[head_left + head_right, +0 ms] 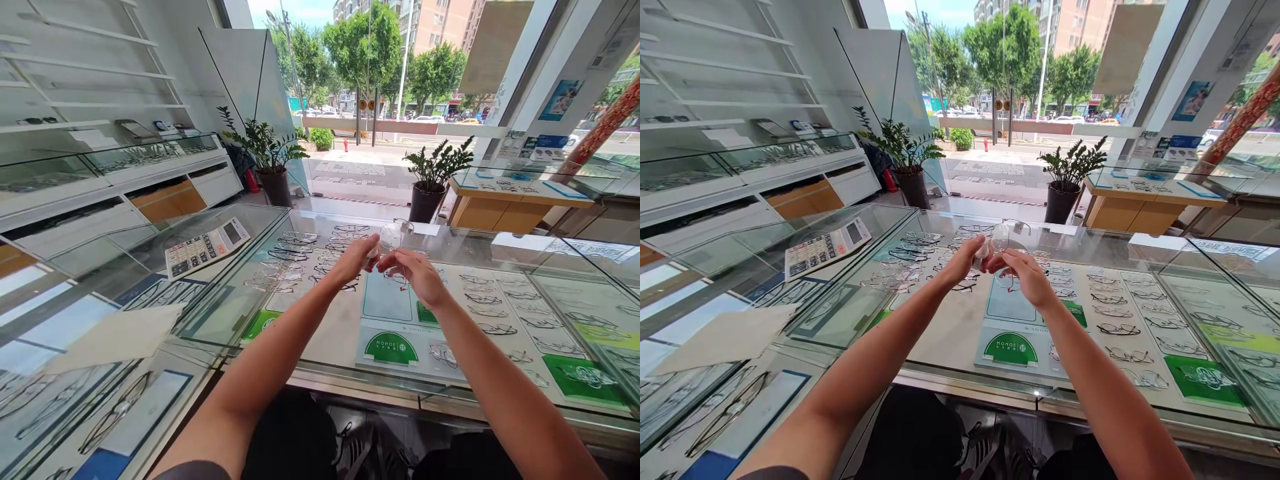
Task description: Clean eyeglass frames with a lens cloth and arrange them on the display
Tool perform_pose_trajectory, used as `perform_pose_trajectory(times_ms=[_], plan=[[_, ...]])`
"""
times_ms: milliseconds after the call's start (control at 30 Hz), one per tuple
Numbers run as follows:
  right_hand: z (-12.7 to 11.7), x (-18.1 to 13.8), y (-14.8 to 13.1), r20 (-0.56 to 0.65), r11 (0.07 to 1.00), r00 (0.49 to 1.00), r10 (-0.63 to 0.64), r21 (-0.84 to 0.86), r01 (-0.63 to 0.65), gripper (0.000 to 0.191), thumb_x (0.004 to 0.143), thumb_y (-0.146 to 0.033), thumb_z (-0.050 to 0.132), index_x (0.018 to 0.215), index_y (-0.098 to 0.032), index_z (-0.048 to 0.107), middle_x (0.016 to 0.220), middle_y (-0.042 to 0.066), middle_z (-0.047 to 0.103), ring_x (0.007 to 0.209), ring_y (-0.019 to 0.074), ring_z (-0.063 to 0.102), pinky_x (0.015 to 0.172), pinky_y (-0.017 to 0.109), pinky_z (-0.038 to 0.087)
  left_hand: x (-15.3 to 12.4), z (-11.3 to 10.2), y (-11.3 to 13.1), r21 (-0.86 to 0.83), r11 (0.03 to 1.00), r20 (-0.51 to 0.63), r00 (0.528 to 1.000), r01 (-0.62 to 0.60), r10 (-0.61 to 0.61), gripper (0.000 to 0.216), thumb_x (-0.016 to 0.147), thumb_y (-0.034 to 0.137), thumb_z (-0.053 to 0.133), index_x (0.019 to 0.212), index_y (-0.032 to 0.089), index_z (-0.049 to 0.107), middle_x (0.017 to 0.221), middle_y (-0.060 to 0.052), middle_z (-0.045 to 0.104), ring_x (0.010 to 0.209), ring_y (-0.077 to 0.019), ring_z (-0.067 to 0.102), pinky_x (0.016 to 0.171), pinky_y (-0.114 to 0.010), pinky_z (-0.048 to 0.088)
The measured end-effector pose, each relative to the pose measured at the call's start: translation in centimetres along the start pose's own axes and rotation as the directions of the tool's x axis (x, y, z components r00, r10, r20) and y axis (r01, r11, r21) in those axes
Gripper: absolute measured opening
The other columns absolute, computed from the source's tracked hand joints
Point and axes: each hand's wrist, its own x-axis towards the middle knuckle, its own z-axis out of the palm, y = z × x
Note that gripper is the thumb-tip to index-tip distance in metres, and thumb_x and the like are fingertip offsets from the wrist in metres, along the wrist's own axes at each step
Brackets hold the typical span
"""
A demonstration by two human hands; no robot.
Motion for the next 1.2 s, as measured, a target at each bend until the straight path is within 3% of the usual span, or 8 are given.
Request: perform_pose_trajectory(times_ms=[133, 267, 433, 533, 667, 1000, 1133, 1200], plan=[[-0.6, 0.1, -0.4, -0.066, 0.999, 0.998, -0.006, 0.043, 0.009, 0.036, 0.103, -0.047, 0.059, 0.097, -0.021, 0.083, 0.101, 0.009, 0.081, 0.097, 0.0232, 0.075, 0.084, 0.036, 0.058, -1.3, -0.5, 1.9, -0.082, 0.994, -0.114, 0.992, -0.070, 0.061, 0.075, 0.086, 0.092, 0.053, 0.072, 0.019, 0.059, 0.070, -0.002, 0.058, 0.067, -0.0165, 0.058, 0.071, -0.032, 0.051], [-1.1, 0.1, -0.4, -0.144, 0.997, 0.990, 0.000, 0.071, 0.010, 0.035, 0.103, -0.046, 0.059, 0.097, -0.022, 0.083, 0.102, 0.010, 0.081, 0.097, 0.0249, 0.075, 0.082, 0.038, 0.060, -4.6, -3.7, 1.8, 0.028, 0.992, -0.267, 0.955, -0.125, 0.128, 0.058, 0.096, 0.075, 0.050, 0.080, 0.020, 0.062, 0.081, -0.004, 0.064, 0.082, -0.0202, 0.062, 0.078, -0.033, 0.046], [-1.1, -0.1, -0.3, -0.124, 0.994, 0.992, -0.002, 0.109, 0.015, 0.034, 0.103, -0.045, 0.059, 0.096, -0.024, 0.085, 0.100, 0.011, 0.080, 0.097, 0.0261, 0.074, 0.074, 0.037, 0.059, -11.2, -12.3, -1.4, 0.219, 0.975, -0.580, 0.808, 0.030, 0.105, 0.021, 0.087, 0.041, 0.057, 0.091, 0.021, 0.061, 0.090, -0.005, 0.067, 0.088, -0.0217, 0.059, 0.081, -0.034, 0.046], [-0.9, -0.3, -0.4, -0.116, 0.993, 0.993, 0.012, 0.117, 0.002, 0.034, 0.102, -0.046, 0.060, 0.097, -0.025, 0.086, 0.101, 0.011, 0.080, 0.098, 0.0265, 0.074, 0.074, 0.037, 0.060, -14.9, -18.2, -3.3, 0.268, 0.936, -0.732, 0.680, 0.227, 0.045, 0.023, 0.084, 0.032, 0.061, 0.105, 0.023, 0.058, 0.100, -0.005, 0.069, 0.090, -0.0205, 0.061, 0.084, -0.034, 0.047], [-0.8, -0.4, -0.2, -0.108, 0.992, 0.994, 0.031, 0.124, -0.018, 0.034, 0.102, -0.046, 0.061, 0.096, -0.026, 0.087, 0.102, 0.012, 0.080, 0.097, 0.0268, 0.074, 0.072, 0.037, 0.060, -18.3, -23.0, -4.9, 0.286, 0.891, -0.780, 0.625, 0.354, 0.002, 0.031, 0.083, 0.028, 0.072, 0.110, 0.021, 0.059, 0.112, -0.008, 0.074, 0.095, -0.0207, 0.065, 0.093, -0.036, 0.050], [-0.5, -0.7, -0.5, -0.075, 0.989, 0.994, 0.080, 0.129, -0.070, 0.034, 0.103, -0.046, 0.060, 0.100, -0.023, 0.086, 0.105, 0.011, 0.080, 0.100, 0.0237, 0.073, 0.075, 0.030, 0.061, -19.8, -24.4, -6.8, 0.359, 0.786, -0.778, 0.626, 0.504, -0.046, 0.038, 0.084, 0.045, 0.078, 0.109, 0.020, 0.066, 0.116, -0.012, 0.078, 0.103, -0.0272, 0.073, 0.097, -0.041, 0.055], [-0.8, -0.6, -0.4, -0.088, 0.989, 0.993, 0.075, 0.137, -0.063, 0.032, 0.102, -0.043, 0.061, 0.098, -0.024, 0.087, 0.104, 0.011, 0.080, 0.100, 0.0244, 0.073, 0.075, 0.031, 0.061, -21.8, -24.4, -5.1, 0.405, 0.739, -0.797, 0.604, 0.539, -0.005, 0.056, 0.086, 0.050, 0.073, 0.131, 0.019, 0.059, 0.136, -0.016, 0.072, 0.118, -0.0275, 0.070, 0.100, -0.039, 0.054], [-0.9, -0.4, -0.4, -0.104, 0.987, 0.992, 0.074, 0.147, -0.058, 0.032, 0.102, -0.041, 0.061, 0.097, -0.023, 0.087, 0.103, 0.012, 0.080, 0.099, 0.0248, 0.072, 0.075, 0.032, 0.060, -23.9, -24.6, -3.4, 0.464, 0.650, -0.804, 0.594, 0.602, 0.024, 0.053, 0.089, 0.049, 0.067, 0.132, 0.019, 0.058, 0.133, -0.016, 0.071, 0.116, -0.0275, 0.068, 0.100, -0.040, 0.053]])
